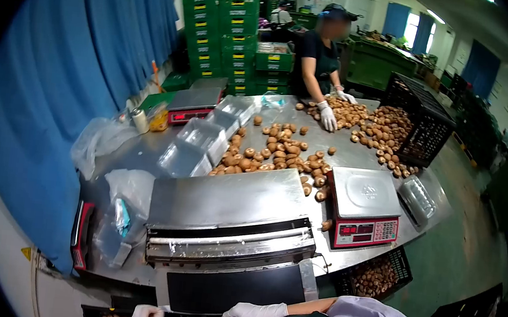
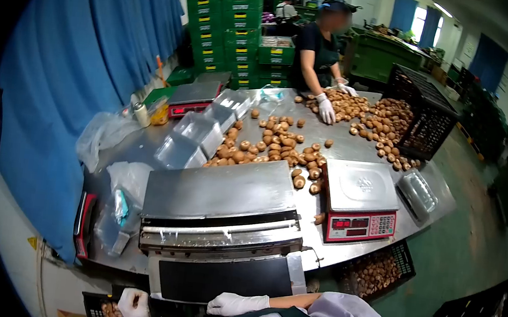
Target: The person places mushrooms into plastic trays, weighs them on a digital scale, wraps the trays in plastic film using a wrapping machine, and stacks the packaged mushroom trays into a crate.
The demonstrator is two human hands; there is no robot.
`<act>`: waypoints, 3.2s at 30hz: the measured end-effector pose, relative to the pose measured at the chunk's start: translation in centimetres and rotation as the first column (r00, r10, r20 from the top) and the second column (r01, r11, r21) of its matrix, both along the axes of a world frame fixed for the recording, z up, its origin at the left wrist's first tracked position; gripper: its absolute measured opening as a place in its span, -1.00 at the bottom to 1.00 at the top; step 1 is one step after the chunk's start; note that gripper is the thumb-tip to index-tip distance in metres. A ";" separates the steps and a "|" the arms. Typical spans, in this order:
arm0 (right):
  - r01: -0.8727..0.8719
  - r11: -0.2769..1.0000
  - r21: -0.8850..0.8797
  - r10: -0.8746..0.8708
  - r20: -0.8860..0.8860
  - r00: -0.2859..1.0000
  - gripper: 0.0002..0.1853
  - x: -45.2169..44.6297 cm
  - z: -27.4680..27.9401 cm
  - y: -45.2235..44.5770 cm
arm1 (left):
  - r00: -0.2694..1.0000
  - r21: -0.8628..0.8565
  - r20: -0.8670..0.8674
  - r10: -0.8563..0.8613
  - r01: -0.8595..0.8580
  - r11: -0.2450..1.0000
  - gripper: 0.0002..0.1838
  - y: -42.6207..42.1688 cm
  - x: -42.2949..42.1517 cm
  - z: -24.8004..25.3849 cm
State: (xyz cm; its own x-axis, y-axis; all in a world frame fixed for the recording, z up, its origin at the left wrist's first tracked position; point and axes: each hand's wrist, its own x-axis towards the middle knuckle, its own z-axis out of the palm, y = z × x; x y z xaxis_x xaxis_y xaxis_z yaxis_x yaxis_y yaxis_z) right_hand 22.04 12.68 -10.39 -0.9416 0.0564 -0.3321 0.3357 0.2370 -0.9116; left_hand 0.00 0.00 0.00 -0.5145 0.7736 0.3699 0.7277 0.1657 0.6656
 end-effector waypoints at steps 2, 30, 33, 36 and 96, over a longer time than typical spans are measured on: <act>0.127 0.991 0.036 -0.126 -0.020 0.992 -0.63 0.9 0.2 0.4 | 0.916 0.083 -0.158 -0.369 0.384 0.919 -0.72 4.1 2.3 5.2; 0.412 -0.166 0.896 -0.974 -0.213 0.072 -0.69 63.5 2.1 23.1 | 0.373 0.258 -0.706 -0.602 0.927 0.272 -0.76 18.5 39.3 22.0; 0.406 -0.056 0.912 -0.996 -0.079 0.042 -0.68 65.1 0.1 24.1 | 0.332 0.240 -0.740 -0.584 0.943 0.232 -0.77 18.9 40.6 22.1; 0.379 -0.045 0.924 -0.996 -0.071 0.056 -0.71 66.3 -2.0 24.9 | 0.307 0.202 -0.727 -0.614 0.950 0.237 -0.79 18.9 41.6 22.8; 0.885 0.239 -0.399 -0.865 0.327 0.381 -0.15 41.4 -5.0 58.7 | -0.470 -0.035 0.871 -0.146 -0.356 0.934 -0.10 47.3 36.5 -18.2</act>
State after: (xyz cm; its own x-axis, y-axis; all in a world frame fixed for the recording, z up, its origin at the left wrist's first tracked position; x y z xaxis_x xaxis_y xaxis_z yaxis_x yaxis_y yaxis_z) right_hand 63.44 71.36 -15.44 -0.3977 0.6814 -0.6145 0.0939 -0.6360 -0.7660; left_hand 36.53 47.31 -18.15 -0.3328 0.6767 -0.6567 -0.9385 -0.1693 0.3011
